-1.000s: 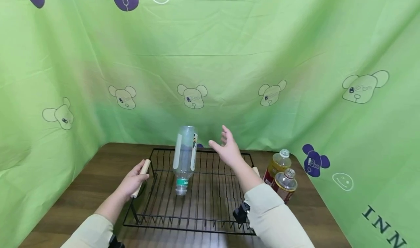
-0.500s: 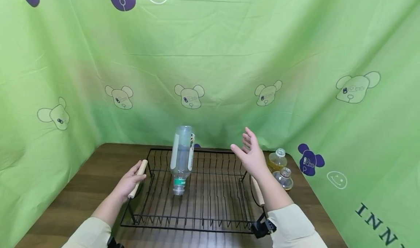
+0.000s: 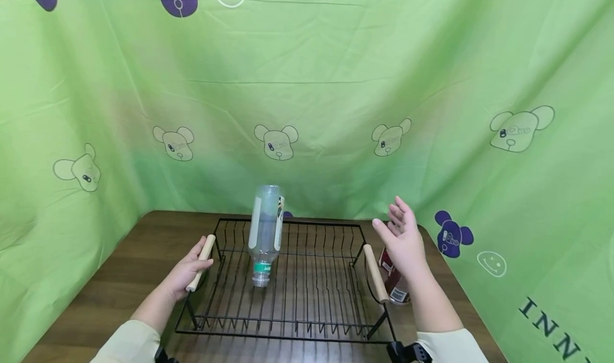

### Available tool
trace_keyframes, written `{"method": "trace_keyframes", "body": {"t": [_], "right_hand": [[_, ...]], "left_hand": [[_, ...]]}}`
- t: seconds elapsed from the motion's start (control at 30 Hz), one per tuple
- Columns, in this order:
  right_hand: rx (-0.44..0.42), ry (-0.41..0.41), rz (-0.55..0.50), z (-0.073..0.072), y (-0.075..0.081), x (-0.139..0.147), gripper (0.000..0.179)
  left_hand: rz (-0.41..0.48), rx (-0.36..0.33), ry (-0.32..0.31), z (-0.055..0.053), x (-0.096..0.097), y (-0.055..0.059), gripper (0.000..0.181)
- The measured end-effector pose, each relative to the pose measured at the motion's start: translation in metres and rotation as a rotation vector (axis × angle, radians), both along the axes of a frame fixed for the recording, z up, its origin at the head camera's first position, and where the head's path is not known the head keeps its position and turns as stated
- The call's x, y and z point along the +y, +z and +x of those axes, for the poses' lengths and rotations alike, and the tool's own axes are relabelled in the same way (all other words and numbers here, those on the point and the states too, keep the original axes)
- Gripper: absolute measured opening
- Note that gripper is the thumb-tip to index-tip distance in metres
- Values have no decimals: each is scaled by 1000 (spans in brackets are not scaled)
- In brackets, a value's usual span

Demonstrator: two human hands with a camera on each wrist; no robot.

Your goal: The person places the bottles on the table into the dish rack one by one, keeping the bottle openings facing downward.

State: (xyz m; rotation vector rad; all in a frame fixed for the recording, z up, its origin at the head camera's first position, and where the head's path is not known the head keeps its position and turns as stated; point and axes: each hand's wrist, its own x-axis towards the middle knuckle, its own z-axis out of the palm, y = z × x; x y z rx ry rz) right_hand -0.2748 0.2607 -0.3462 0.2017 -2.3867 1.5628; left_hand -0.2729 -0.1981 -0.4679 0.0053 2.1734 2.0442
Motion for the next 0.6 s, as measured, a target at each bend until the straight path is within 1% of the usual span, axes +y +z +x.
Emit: {"method": "trace_keyframes", "body": {"t": [0.1,0.2,0.33,0.4,0.6], "right_hand": [[6,-49,18,2,-6,10,78],[23,-94,29,4,-14,20,76],[22,-163,36,8,-27,31,75],[25,-194,39,10,-34,36,75],[42,-296,90,13,-60,47,82]], "left_hand": [[-2,-2,5,1,0,1,81],[-1,-4,9,2,0,2,80],[-4,-6,4,2,1,3,79],[-2,-4,0,2,1,3,80],[13,-3,0,1,2,2,80]]}}
